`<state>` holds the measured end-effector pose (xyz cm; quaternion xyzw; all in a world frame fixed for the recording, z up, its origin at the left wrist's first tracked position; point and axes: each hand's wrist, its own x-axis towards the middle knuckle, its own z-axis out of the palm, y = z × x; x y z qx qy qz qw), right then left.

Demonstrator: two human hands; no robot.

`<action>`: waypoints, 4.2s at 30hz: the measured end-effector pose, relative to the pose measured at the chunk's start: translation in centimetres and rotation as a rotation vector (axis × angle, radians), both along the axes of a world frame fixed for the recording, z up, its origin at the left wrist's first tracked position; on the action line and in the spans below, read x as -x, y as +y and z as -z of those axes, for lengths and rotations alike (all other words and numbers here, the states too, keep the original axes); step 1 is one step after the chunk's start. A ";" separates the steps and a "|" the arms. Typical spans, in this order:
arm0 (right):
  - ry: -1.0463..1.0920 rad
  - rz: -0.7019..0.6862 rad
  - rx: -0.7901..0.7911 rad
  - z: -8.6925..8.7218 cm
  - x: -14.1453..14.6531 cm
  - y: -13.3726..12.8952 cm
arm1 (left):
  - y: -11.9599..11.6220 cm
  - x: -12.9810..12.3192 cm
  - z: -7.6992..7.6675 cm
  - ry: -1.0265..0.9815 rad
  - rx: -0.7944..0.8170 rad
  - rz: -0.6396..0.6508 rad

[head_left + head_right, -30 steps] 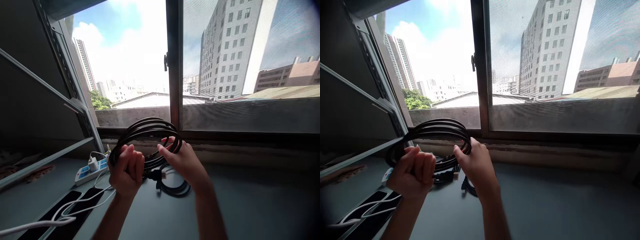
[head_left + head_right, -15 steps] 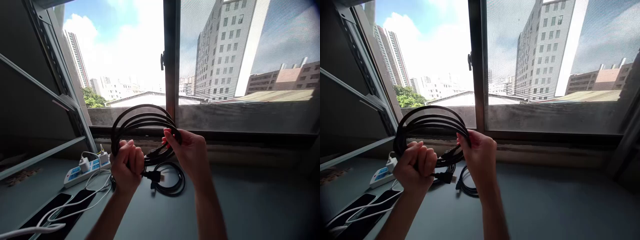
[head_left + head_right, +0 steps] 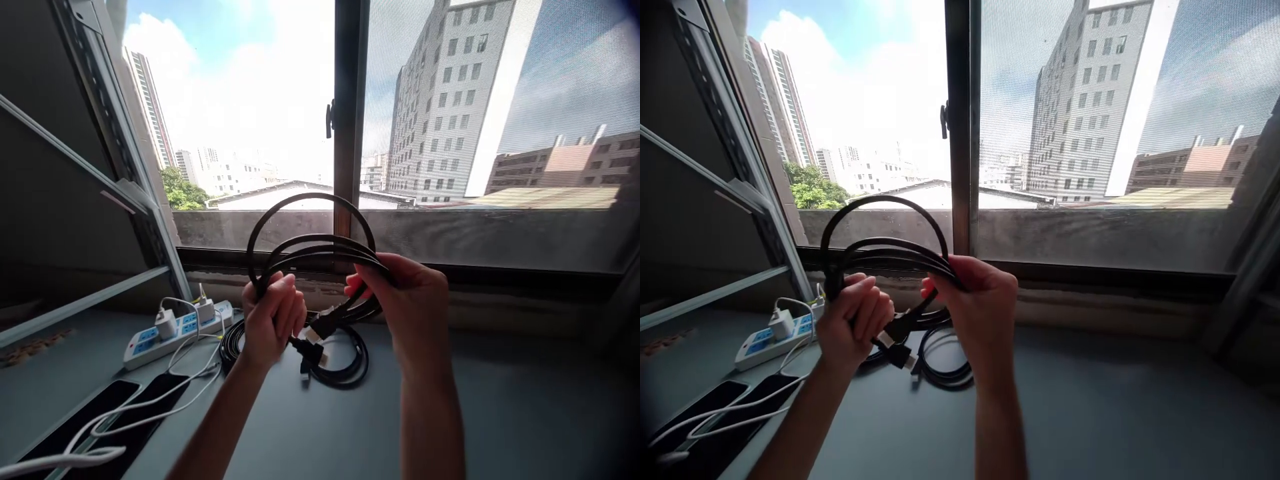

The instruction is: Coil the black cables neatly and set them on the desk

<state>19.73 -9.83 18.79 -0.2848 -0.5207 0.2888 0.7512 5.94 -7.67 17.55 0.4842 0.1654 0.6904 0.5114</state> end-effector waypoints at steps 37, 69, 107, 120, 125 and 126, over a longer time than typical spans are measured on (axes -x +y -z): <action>-0.348 -0.064 0.100 1.0 -0.7 1.4 | 2.4 2.6 -0.1 0.466 0.154 0.025; -0.787 -0.495 1.110 12.9 -5.2 12.2 | 11.7 0.9 12.1 1.346 0.479 0.015; -0.733 -0.157 0.970 12.1 -9.0 10.7 | 4.5 -5.8 13.7 2.069 -0.280 -0.105; -0.729 -0.359 1.201 14.2 -7.5 12.1 | 6.5 -4.6 13.2 2.033 -0.272 0.043; -0.720 -0.353 1.227 14.1 -7.5 12.0 | 6.0 -4.6 12.9 2.022 -0.274 0.038; -0.720 -0.356 1.240 14.0 -7.6 11.8 | 5.8 -4.7 12.9 2.018 -0.272 0.022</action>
